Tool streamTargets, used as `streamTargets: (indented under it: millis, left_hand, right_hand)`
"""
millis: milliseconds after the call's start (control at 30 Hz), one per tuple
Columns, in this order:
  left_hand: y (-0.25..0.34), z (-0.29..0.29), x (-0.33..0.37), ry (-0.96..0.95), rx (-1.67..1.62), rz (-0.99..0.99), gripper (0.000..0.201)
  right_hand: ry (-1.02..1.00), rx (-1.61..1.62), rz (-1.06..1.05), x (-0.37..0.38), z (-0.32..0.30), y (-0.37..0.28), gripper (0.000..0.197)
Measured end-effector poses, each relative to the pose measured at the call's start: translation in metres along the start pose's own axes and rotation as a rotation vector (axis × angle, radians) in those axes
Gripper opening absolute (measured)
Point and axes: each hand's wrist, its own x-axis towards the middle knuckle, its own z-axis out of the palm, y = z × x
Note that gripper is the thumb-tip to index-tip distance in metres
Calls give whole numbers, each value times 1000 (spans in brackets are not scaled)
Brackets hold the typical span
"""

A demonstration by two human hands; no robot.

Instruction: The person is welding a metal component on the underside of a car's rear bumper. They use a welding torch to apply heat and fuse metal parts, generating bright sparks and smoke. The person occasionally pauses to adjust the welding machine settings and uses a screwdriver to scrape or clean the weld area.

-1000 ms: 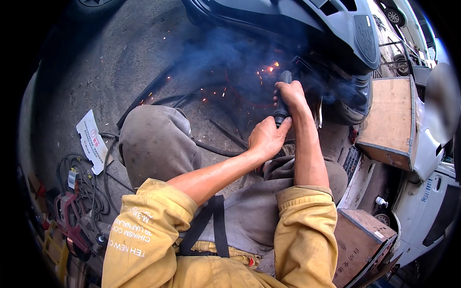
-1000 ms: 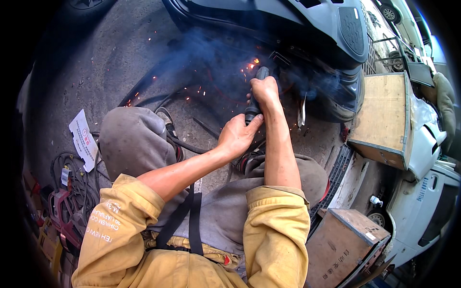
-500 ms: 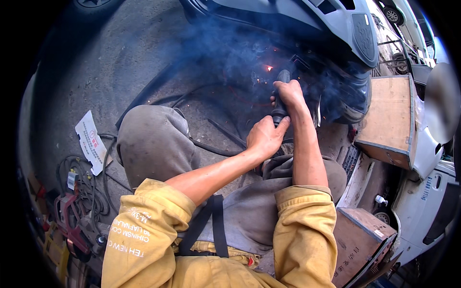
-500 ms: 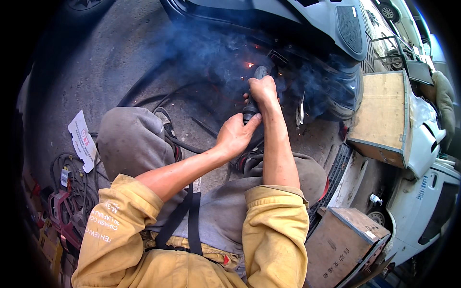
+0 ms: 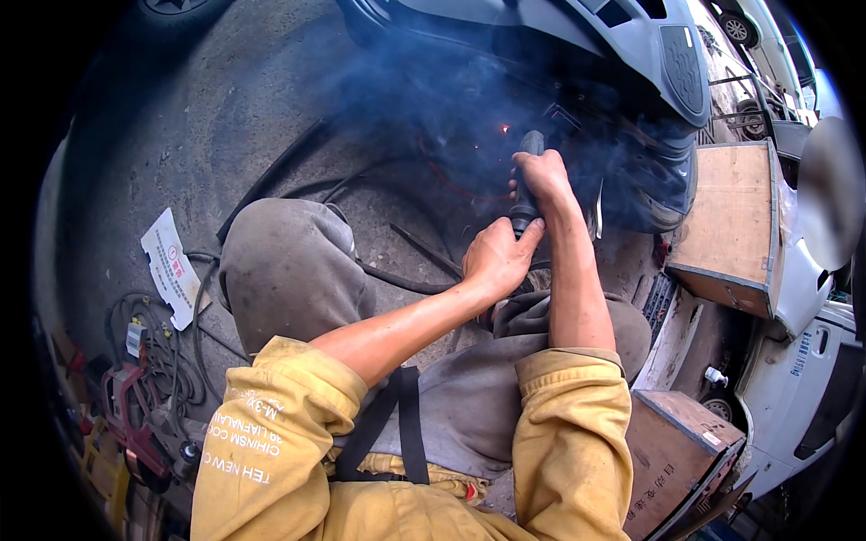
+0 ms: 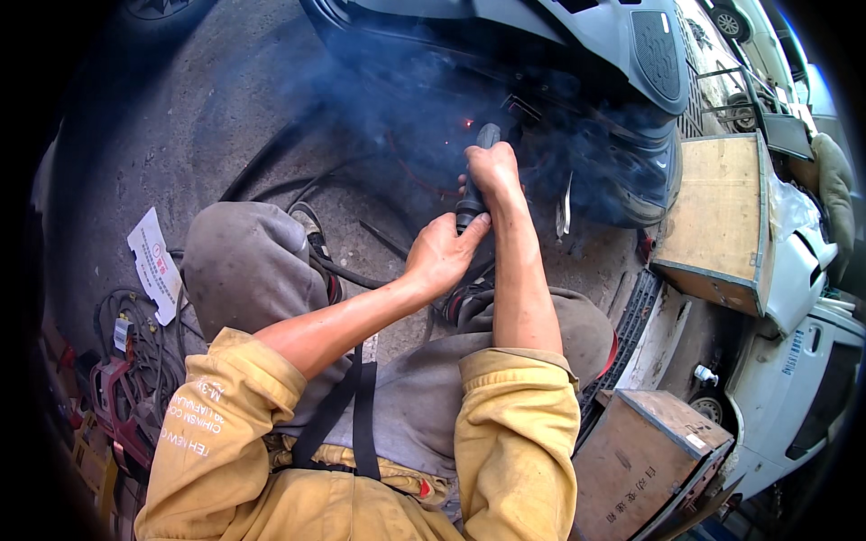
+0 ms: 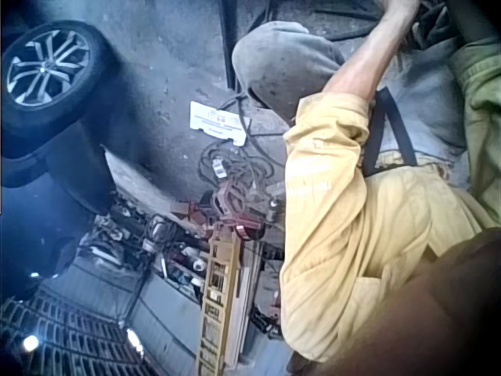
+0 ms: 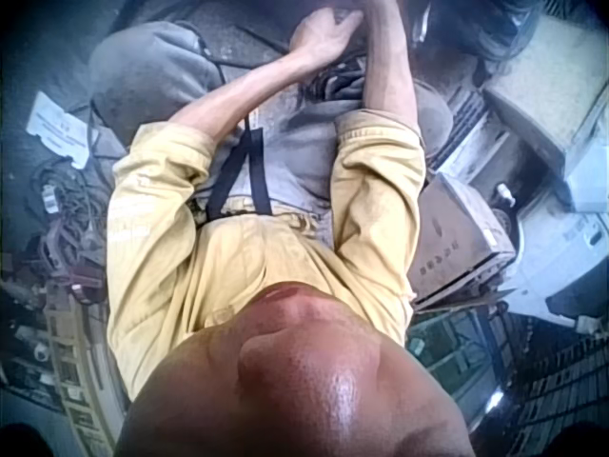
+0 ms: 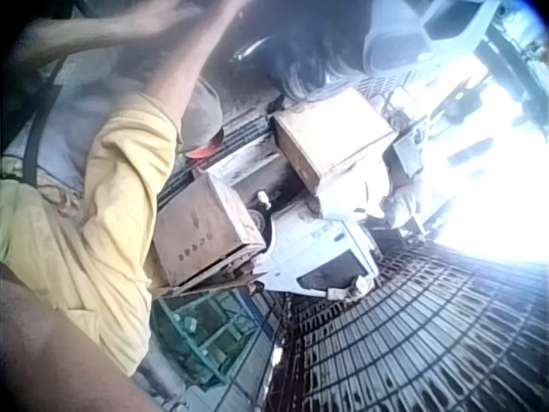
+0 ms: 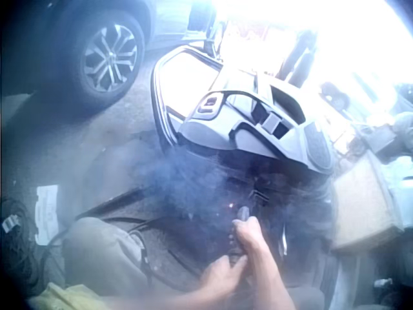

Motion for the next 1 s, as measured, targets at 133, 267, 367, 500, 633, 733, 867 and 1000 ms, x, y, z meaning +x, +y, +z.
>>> streamTargets:
  millis: [133, 267, 367, 500, 633, 733, 867, 1000]
  left_hand:
    - [-2, 0, 3, -25, -2, -21, 61]
    - [-5, 0, 3, -6, 5, -25, 61]
    - [3, 3, 2, -48, 0, -17, 61]
    - [-7, -1, 5, -35, -25, -28, 61]
    - [-1, 0, 1, -9, 30, -13, 61]
    - [4, -2, 0, -62, 19, -37, 61]
    - [-1, 1, 2, -37, -24, -34, 60]
    - [-5, 2, 2, 15, -6, 0, 58]
  right_hand:
    - [-10, 6, -13, -2, 0, -2, 24]
    - [-36, -27, 45, -3, 4, -4, 29]
    - [-8, -101, -27, 28, -9, 23, 27]
    - [-4, 13, 13, -3, 8, 1, 26]
    - [-22, -34, 22, -6, -1, -5, 27]
    - [-9, -33, 35, -5, -4, -3, 27]
    - [-4, -36, 39, -9, -1, -6, 28]
    - [45, 18, -9, -10, 3, -5, 23]
